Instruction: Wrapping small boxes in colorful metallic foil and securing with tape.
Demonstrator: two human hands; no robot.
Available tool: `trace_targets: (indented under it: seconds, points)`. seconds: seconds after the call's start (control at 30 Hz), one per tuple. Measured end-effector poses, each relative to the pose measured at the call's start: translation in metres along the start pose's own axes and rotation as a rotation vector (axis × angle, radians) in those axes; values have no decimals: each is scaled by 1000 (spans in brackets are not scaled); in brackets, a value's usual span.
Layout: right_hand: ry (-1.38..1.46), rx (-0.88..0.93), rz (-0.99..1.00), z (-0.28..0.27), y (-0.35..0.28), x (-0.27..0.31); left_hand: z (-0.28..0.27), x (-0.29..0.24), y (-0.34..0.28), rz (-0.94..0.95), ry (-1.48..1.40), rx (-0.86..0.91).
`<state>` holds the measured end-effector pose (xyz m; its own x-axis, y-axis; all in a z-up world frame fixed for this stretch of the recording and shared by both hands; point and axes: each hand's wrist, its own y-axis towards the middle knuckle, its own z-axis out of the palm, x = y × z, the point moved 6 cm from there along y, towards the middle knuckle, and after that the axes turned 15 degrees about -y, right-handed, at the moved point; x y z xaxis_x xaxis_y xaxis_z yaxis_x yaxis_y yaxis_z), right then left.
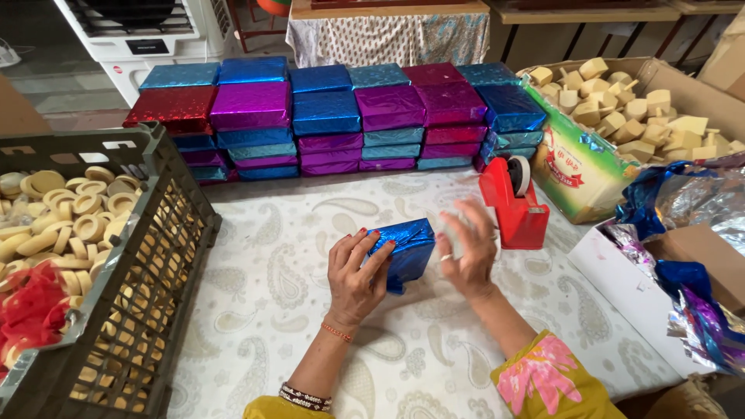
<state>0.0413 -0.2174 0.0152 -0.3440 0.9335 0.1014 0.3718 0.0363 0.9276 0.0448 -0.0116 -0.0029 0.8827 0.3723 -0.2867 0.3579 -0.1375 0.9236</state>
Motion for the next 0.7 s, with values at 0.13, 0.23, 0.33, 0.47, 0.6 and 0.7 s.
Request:
trace_targets:
  seconds: [0.13,0.23,0.33,0.47,0.6,0.7]
  points:
    - [-82,-49,139,1,-1,-42,-1,-1,0,11,-9,-4]
    - [-169,-76,237,6,-9,-75,1,1,-1,9,-7,-3]
    - [-202,-66,321,13,-18,-98,2,2,-3,16,6,-9]
    - [-220,-58,353,12,-22,-104,1,0,-2,6,-3,-8]
    - [-209,-88,341,12,-20,-106,1,2,-1,9,-12,-15]
    - [-165,-115,419,9,-23,-120,1,2,-1,11,-16,-23]
